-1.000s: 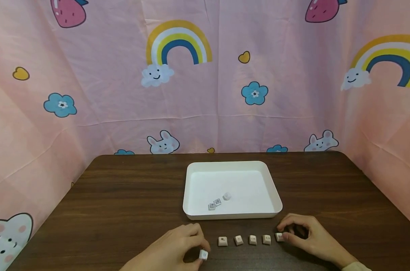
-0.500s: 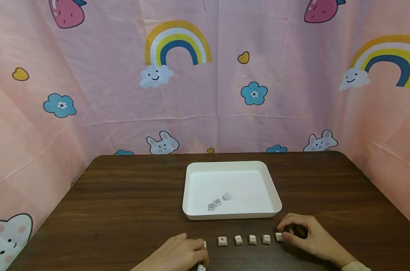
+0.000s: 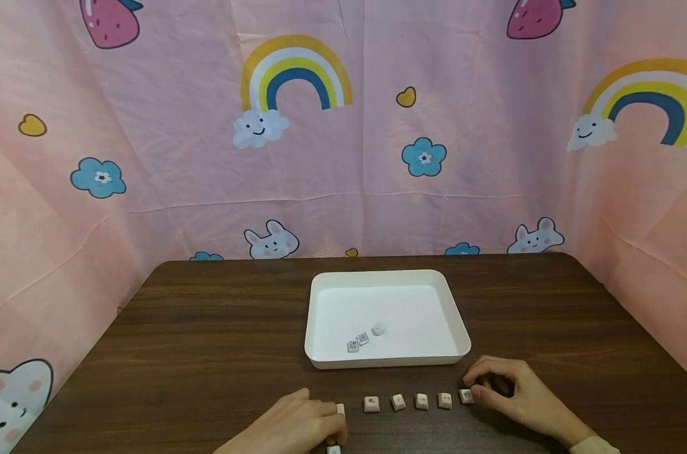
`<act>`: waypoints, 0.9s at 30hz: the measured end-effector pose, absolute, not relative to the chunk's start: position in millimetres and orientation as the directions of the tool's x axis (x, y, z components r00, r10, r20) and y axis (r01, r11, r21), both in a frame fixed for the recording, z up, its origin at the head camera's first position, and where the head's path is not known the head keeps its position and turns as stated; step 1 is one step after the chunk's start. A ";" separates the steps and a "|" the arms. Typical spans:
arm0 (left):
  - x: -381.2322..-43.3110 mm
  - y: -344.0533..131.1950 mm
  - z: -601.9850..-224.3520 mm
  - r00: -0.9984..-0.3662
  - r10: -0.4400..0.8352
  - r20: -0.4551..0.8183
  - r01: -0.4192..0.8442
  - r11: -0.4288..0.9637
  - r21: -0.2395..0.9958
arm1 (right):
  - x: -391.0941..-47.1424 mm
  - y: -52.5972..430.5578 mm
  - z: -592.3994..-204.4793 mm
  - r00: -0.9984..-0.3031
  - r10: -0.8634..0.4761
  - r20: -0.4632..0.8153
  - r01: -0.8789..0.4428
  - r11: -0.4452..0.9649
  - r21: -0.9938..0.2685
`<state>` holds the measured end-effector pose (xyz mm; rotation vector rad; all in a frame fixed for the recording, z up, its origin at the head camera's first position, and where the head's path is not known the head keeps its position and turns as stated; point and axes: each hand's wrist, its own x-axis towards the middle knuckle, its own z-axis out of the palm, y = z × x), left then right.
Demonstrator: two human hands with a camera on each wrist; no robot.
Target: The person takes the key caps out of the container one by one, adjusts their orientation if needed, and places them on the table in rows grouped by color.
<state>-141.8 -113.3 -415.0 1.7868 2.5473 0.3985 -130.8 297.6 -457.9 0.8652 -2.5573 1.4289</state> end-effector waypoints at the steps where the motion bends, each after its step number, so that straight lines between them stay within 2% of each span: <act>1: -141.9 -112.9 -414.9 -0.353 0.926 0.134 0.922 0.319 0.220 | -130.8 297.6 -457.9 -0.836 -0.427 0.344 -0.517 0.405 -0.754; 10: -141.2 -111.8 -411.1 -0.360 0.927 0.108 0.913 0.326 0.246 | -132.6 295.4 -459.9 -0.860 -0.295 0.415 -0.510 0.493 -0.705; 15: -140.2 -114.4 -399.6 -0.451 0.880 0.151 0.863 0.386 0.326 | -134.3 293.8 -459.9 -0.837 -0.185 0.514 -0.520 0.562 -0.643; 20: -151.6 -114.8 -392.1 -0.530 0.770 0.355 0.843 0.432 0.321 | -137.6 295.0 -456.2 -0.761 -0.098 0.642 -0.538 0.649 -0.539; 22: -161.6 -115.5 -391.6 -0.557 0.721 0.412 0.830 0.472 0.296 | -139.1 295.2 -455.1 -0.754 -0.109 0.648 -0.541 0.664 -0.516; 27: -189.1 -117.4 -393.3 -0.640 0.635 0.432 0.766 0.576 0.286 | -143.0 288.9 -454.9 -0.796 -0.190 0.575 -0.523 0.694 -0.495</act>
